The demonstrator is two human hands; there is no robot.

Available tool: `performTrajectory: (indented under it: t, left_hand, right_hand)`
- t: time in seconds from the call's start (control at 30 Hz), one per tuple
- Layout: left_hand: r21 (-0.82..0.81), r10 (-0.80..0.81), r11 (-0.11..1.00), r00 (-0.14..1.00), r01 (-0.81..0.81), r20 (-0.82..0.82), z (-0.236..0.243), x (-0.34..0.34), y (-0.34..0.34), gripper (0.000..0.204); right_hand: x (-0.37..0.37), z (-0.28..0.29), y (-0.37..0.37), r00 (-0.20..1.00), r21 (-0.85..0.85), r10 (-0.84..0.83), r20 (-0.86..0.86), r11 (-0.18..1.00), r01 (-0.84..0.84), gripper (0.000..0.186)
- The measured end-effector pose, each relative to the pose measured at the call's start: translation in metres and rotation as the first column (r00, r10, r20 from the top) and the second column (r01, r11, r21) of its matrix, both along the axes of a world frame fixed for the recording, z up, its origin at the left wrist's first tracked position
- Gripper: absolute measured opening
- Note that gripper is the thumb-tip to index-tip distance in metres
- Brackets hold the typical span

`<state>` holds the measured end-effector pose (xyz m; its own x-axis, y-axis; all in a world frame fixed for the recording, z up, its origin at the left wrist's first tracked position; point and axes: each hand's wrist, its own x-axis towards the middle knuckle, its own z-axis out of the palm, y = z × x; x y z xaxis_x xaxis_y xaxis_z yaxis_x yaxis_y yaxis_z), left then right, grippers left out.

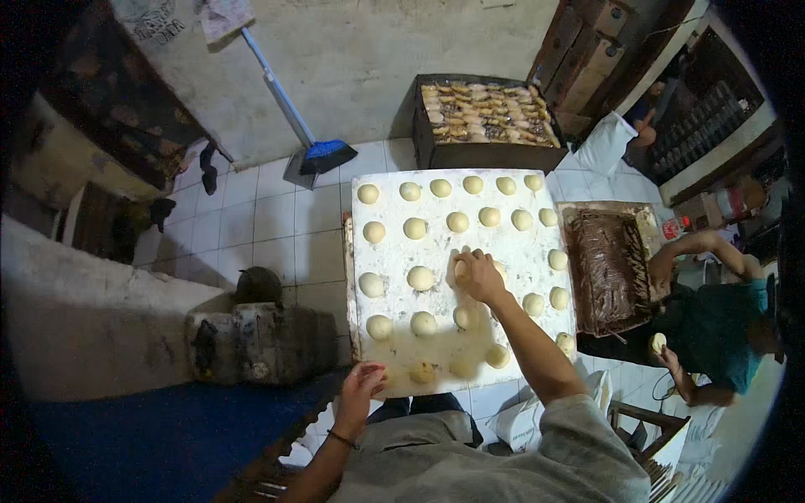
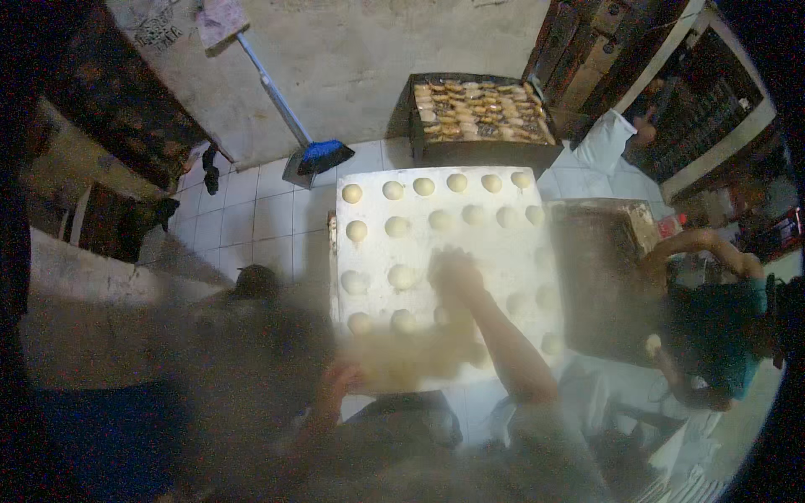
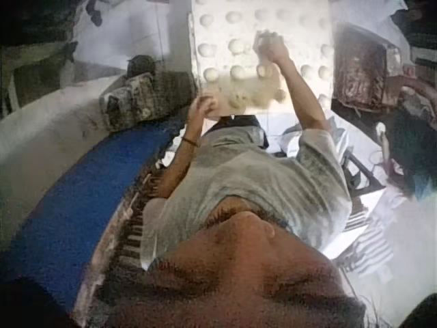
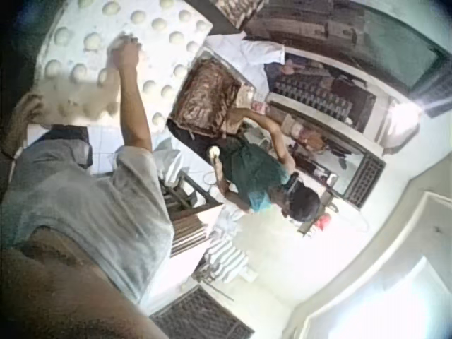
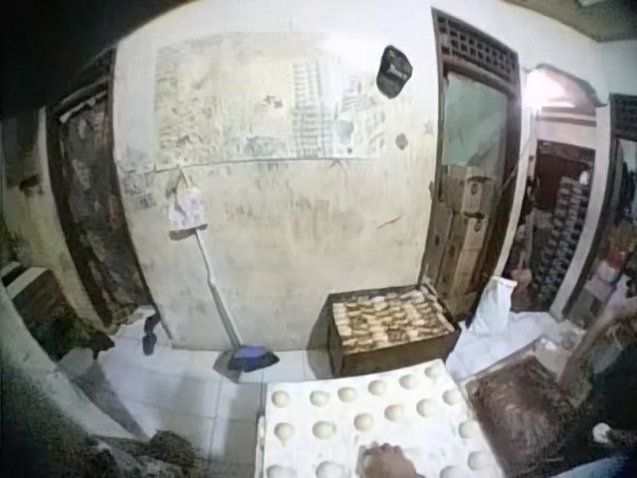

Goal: The person prepares dough buns by flattening small balls of dough by hand, scooping a dark filling into the center with a spoon, and pinching the edges closed to seal them.

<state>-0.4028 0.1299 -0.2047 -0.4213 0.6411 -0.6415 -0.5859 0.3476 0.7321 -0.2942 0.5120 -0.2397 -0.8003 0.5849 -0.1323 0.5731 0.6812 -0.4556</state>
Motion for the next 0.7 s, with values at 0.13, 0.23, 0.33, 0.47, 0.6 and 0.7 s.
performTrajectory:
  t: [0.13, 0.23, 0.33, 0.47, 0.6, 0.7]
  left_hand:
    - [-0.094, 0.127, 0.988, 0.992, -0.126, 0.007, 0.003, -0.004, 0.001, 0.023]
    - [-0.089, 0.16, 0.984, 0.985, -0.155, 0.058, -0.015, -0.003, 0.015, 0.022]
    - [-0.048, 0.035, 0.998, 0.997, -0.039, -0.073, -0.022, -0.002, 0.023, 0.022]
    - [-0.121, 0.102, 0.988, 0.993, -0.094, 0.062, -0.017, -0.003, 0.044, 0.022]
    - [-0.093, 0.037, 0.995, 0.998, -0.041, -0.05, 0.003, -0.007, 0.062, 0.022]
    - [-0.069, 0.036, 0.997, 0.995, -0.042, -0.098, 0.004, -0.008, 0.061, 0.021]
  right_hand:
    - [-0.012, 0.017, -0.014, 0.984, -0.011, -0.024, -0.176, 1.0, 0.022, 0.056]
    - [-0.009, -0.042, -0.006, 0.926, 0.081, 0.009, -0.377, 0.996, 0.023, 0.039]
    - [-0.007, -0.054, 0.006, 0.924, 0.056, 0.067, -0.375, 0.997, -0.05, 0.038]
    - [-0.026, -0.052, 0.014, 0.916, 0.067, 0.002, -0.4, 0.997, 0.027, 0.036]
    - [-0.021, -0.062, 0.017, 0.951, 0.102, 0.047, -0.304, 0.995, -0.017, 0.04]
    - [-0.001, -0.025, 0.032, 0.931, 0.065, 0.042, -0.363, 0.998, -0.019, 0.047]
